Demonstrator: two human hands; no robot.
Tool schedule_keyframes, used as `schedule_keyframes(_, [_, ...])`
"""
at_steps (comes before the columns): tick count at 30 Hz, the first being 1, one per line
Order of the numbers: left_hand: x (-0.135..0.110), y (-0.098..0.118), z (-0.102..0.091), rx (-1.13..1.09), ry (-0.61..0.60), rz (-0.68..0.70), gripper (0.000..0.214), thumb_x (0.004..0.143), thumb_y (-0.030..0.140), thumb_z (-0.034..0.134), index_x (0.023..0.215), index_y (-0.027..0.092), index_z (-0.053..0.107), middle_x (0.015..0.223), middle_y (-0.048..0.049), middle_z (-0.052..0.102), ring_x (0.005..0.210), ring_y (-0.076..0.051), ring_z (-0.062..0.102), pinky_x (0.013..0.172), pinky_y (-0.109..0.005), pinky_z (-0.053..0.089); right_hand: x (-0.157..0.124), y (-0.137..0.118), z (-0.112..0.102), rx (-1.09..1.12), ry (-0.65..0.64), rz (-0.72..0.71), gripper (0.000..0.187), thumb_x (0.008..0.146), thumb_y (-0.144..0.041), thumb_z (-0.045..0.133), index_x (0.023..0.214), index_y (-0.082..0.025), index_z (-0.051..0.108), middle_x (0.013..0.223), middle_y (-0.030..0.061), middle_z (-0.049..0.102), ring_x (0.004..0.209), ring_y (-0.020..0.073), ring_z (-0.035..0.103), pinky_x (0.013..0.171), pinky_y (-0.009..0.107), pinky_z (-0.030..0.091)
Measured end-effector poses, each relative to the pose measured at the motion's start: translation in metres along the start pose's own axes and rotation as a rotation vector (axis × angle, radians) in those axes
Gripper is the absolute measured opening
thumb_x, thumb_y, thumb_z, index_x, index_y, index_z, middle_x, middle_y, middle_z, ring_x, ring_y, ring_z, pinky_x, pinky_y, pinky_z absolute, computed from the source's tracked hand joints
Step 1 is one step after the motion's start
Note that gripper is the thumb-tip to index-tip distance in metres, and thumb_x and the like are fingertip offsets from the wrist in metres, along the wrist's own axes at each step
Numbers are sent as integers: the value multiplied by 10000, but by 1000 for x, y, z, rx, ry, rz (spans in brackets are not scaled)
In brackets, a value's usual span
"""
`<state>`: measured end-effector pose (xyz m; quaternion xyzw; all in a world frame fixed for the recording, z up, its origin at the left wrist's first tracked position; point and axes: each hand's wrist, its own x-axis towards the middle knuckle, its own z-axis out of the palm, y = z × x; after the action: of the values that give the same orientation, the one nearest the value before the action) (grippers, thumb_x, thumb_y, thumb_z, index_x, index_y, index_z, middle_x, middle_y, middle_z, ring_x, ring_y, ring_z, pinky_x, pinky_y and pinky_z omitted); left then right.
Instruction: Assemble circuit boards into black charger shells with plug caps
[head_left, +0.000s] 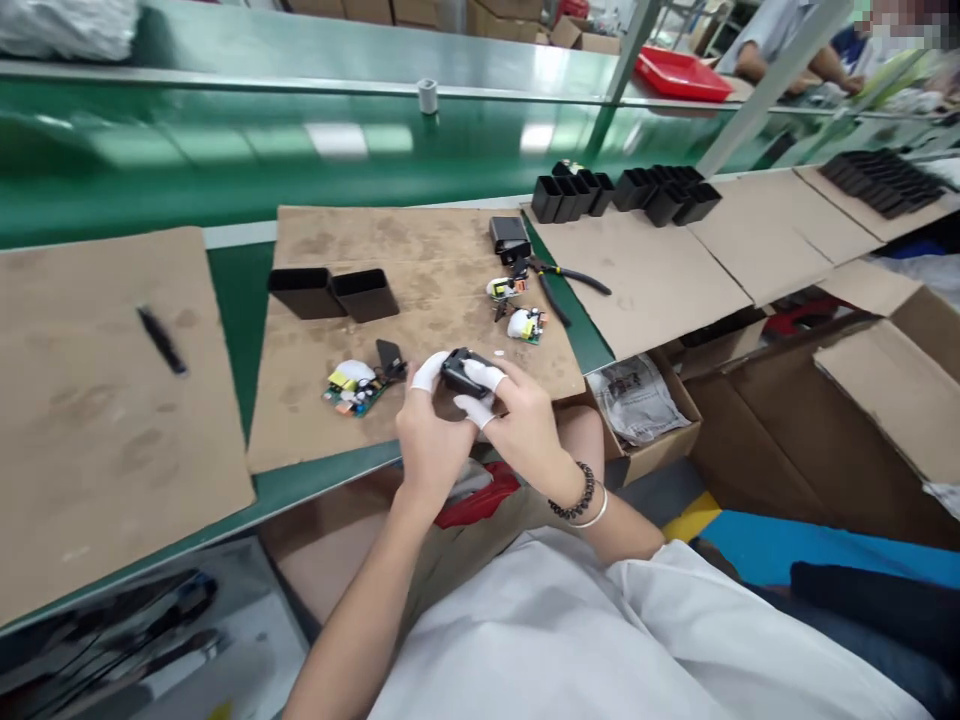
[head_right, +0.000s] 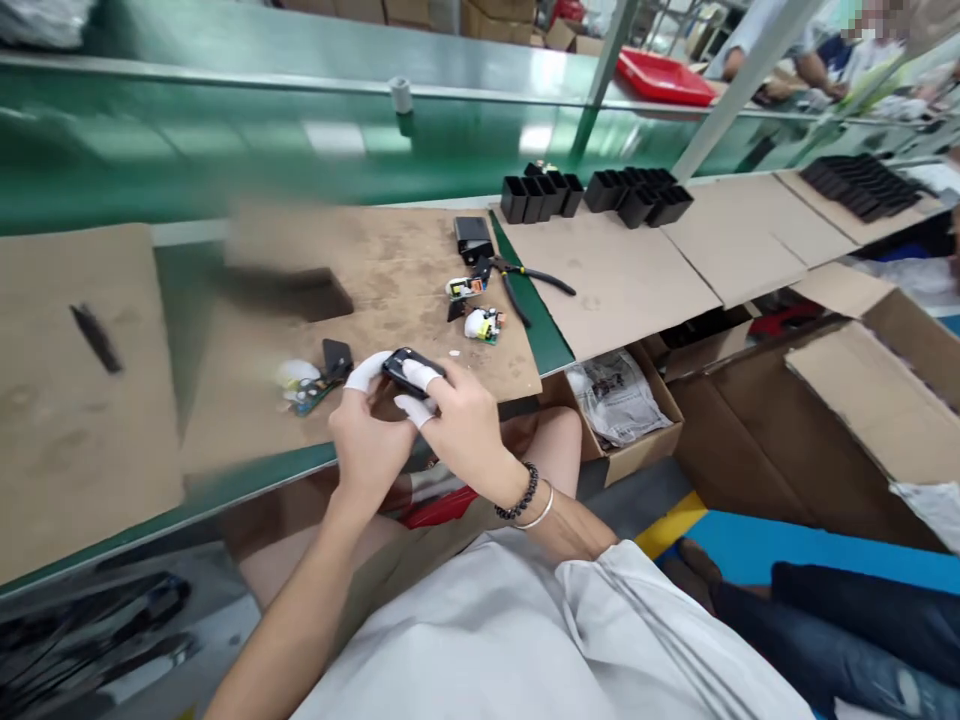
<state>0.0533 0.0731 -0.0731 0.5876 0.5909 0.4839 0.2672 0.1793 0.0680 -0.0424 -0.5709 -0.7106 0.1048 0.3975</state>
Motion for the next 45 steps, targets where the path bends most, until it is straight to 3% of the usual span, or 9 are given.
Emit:
schedule_keyframes(3, [-8, 6, -28, 177, -32, 66, 566, 791, 247, 779, 1344, 209, 668, 1299, -125, 755, 1335, -362, 660, 1147, -510, 537, 4, 7, 0, 9, 42, -83, 132, 946, -275, 695, 1047, -232, 768, 978, 62, 738, 895, 197, 707, 805, 321, 614])
schedule_keyframes(6, [-21, 15, -62, 251, 94, 197, 515, 834, 255, 781, 1339, 217, 685, 1316, -104, 749, 1328, -329, 663, 1210, -481, 485, 9, 10, -3, 31, 191, -162, 128, 956, -294, 685, 1049, -240, 756, 958, 54, 692, 899, 192, 683, 834, 338, 598])
schedule_keyframes(9, [-30, 18, -89, 315, 244, 252, 537, 825, 219, 809, 1348, 222, 686, 1232, -88, 780, 1235, -289, 712, 1173, -418, 520, 11, 11, -1, 30, 146, -162, 103, 948, -278, 692, 1019, -226, 747, 893, 47, 642, 820, 191, 654, 752, 331, 578])
schedule_keyframes(11, [-33, 16, -101, 325, 294, 236, 516, 833, 203, 804, 1335, 238, 692, 1190, -67, 795, 1179, -272, 733, 1154, -411, 535, 13, 11, 0, 34, 82, -164, 99, 946, -271, 696, 1018, -224, 744, 859, 36, 623, 781, 189, 643, 720, 322, 562])
schedule_keyframes(17, [-38, 8, -113, 238, 405, 226, 459, 810, 154, 818, 1253, 236, 736, 1113, -66, 807, 1094, -262, 749, 1134, -440, 547, 16, 11, 3, -74, 109, -125, 166, 982, -325, 632, 1041, -226, 751, 887, 54, 618, 813, 210, 641, 742, 336, 556])
schedule_keyframes(28, [-37, 6, -94, 192, 329, 290, 449, 855, 117, 747, 1287, 222, 691, 1157, -60, 793, 1129, -227, 750, 1089, -373, 575, 12, 21, 12, -121, 39, -129, 192, 1005, -327, 599, 1036, -192, 732, 911, 70, 621, 815, 223, 639, 748, 355, 561])
schedule_keyframes(36, [-20, 4, -19, -11, -94, 58, 811, 804, 179, 749, 1552, 171, 436, 1571, -188, 559, 1453, -323, 568, 1209, -469, 498, 0, 15, 6, 22, 77, -113, 192, 958, -321, 687, 1109, -217, 744, 1051, 93, 762, 981, 236, 743, 869, 385, 629])
schedule_keyframes(41, [-10, 1, -1, -10, -31, -10, 639, 809, 234, 772, 1413, 172, 573, 1417, -166, 693, 1328, -323, 672, 1120, -468, 569, -15, 6, 3, 151, 90, -74, 344, 1038, -246, 544, 1336, -252, 716, 1412, 106, 717, 1328, 253, 680, 1141, 471, 567])
schedule_keyframes(45, [-10, 1, -2, 4, -14, 15, 652, 789, 247, 808, 1398, 187, 582, 1386, -147, 717, 1293, -304, 697, 1098, -437, 583, -15, 8, 3, 108, 58, -62, 388, 1052, -266, 521, 1404, -274, 684, 1489, 97, 659, 1394, 267, 634, 1181, 488, 543])
